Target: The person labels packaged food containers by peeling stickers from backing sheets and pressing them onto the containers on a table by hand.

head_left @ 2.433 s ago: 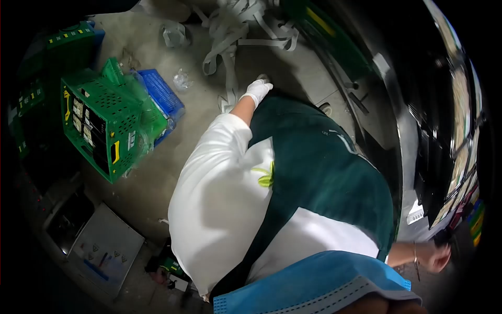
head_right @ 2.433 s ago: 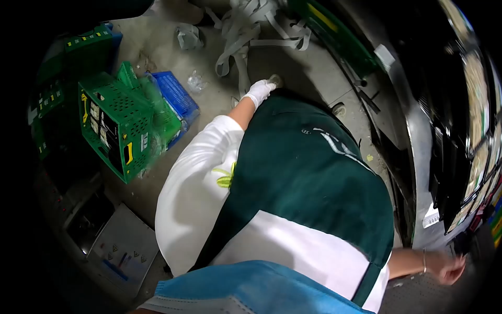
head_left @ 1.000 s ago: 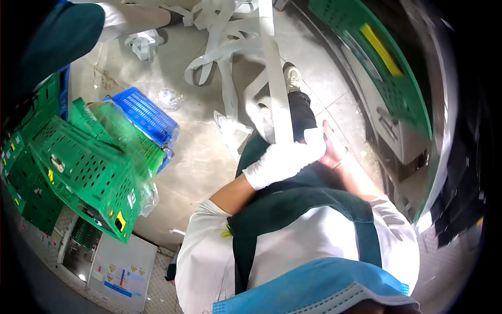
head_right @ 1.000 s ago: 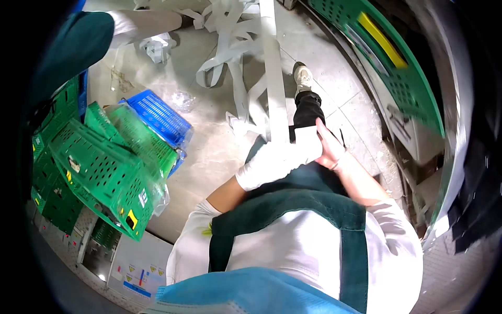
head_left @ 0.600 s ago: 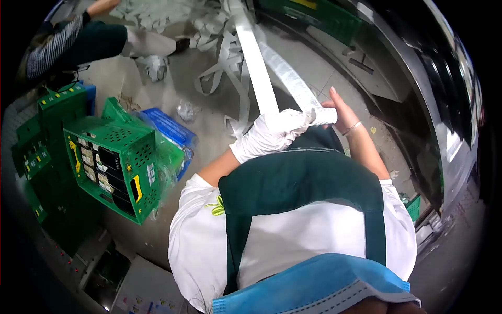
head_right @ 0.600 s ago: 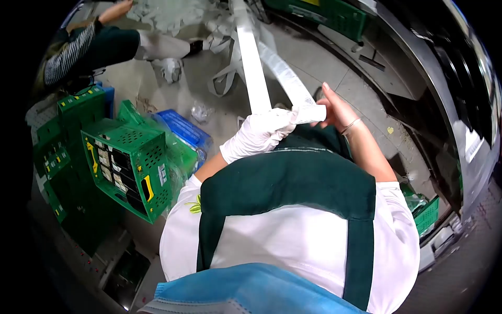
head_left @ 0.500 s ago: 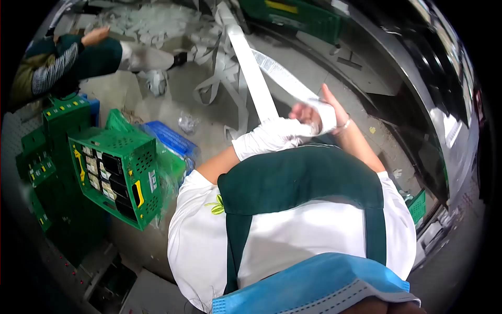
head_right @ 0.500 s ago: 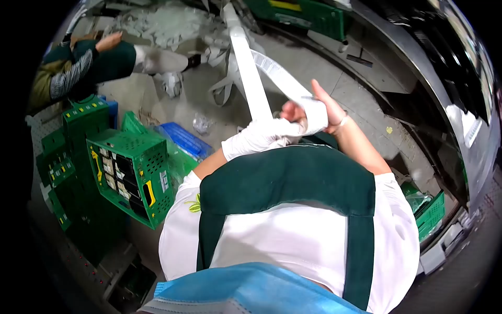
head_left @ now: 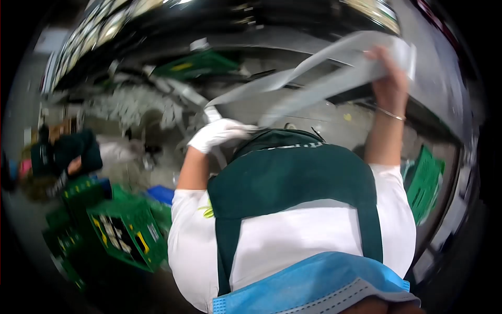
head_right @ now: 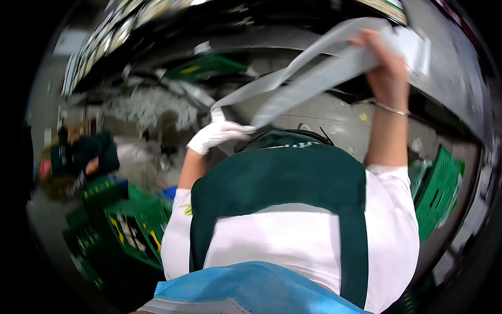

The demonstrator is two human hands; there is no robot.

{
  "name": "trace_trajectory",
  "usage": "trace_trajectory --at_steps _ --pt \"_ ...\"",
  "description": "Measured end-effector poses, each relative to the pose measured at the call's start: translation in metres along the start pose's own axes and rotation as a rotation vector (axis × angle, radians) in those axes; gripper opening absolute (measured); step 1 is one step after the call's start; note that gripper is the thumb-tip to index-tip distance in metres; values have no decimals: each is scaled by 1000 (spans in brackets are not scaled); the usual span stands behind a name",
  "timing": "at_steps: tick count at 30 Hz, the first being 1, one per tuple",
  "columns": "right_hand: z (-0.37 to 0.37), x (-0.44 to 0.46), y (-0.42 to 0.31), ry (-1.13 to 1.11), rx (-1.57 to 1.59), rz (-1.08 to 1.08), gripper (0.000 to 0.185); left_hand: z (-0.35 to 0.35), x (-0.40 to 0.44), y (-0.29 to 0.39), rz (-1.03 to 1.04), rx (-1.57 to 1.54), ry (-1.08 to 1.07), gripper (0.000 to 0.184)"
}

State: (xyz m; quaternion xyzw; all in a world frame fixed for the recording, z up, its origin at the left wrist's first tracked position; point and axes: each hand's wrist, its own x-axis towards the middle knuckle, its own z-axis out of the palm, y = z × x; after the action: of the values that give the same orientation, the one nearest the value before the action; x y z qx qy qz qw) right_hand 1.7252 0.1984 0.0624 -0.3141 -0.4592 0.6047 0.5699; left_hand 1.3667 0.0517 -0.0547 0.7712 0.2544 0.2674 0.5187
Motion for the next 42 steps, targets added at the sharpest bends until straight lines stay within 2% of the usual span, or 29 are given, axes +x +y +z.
trace_trajectory --at_steps 1,3,4,5,6,8,10,11,12,14,15,16,18,20,22,23,24,26,27,28,30,31,33,34,36,38,40,41,42 --pt "3 2 -6 -64 -108 -41 25 -11 20 22 -716 67 25 44" --pt "10 14 -4 -198 -257 -7 21 -16 32 12 -1304 331 20 57" --pt "15 20 -1 -268 -236 30 19 -14 28 -22 -1168 498 -20 63" --pt "14 26 10 -329 -216 43 19 -19 41 -27 -808 554 129 65" --pt "19 27 14 -387 -237 18 20 -27 88 5 -478 184 264 69" --pt "37 24 18 -428 -153 66 21 -26 156 64 -123 -186 406 69" --pt "41 43 14 -394 -85 219 22 -28 198 94 -370 41 399 55" --pt "41 53 20 -364 -158 168 24 -34 206 85 -498 42 358 38" --pt "36 66 23 -320 -314 189 26 -41 207 88 -494 -224 382 27" --pt "30 78 14 -224 -674 83 29 -54 195 79 -335 -527 502 27" --pt "32 77 10 -121 -922 -112 29 -59 191 78 -336 -476 592 20" --pt "45 70 -2 -77 -949 -46 28 -65 187 76 -328 -479 595 20" --pt "74 62 2 -262 -966 -520 31 -75 181 72 -278 -374 577 17" --pt "100 61 22 -487 -910 -453 25 -85 170 67 -243 -306 578 18" --pt "114 58 39 -500 -650 -91 17 -94 152 74 -272 -195 588 19" --pt "118 57 44 -501 -658 -92 17 -98 142 69 -402 36 561 35" --pt "122 57 50 -439 -604 -64 15 -101 136 70 -400 32 563 35" --pt "132 62 59 -367 -552 -40 13 -111 128 73 -44 544 805 62" --pt "137 64 62 -396 -506 23 13 -120 129 75 14 438 693 77" --pt "139 63 64 -414 -463 87 13 -120 129 70 26 199 689 54" --pt "149 62 72 -321 -465 60 11 -125 124 50 -154 -488 612 29" --pt "154 61 69 -279 -581 -50 10 -117 129 45 -166 -514 753 13" --pt "152 62 66 -230 -798 -325 8 -115 133 48 -244 -630 757 10" --pt "147 62 70 -216 -763 -313 9 -115 136 52 -283 -683 741 10" --pt "123 77 58 -190 -795 -320 14 -106 155 59 -250 -395 705 8" --pt "78 124 16 69 -845 -332 20 -119 160 63 -334 -585 378 14" --pt "8 188 -27 -1 -1186 -247 20 -123 169 53 -203 -546 453 15" --pt "-20 214 -20 137 -1240 -181 25 -121 175 54 -224 -532 504 16" --pt "-25 224 -25 48 -1381 -223 23 -121 181 55 -246 -516 556 18"
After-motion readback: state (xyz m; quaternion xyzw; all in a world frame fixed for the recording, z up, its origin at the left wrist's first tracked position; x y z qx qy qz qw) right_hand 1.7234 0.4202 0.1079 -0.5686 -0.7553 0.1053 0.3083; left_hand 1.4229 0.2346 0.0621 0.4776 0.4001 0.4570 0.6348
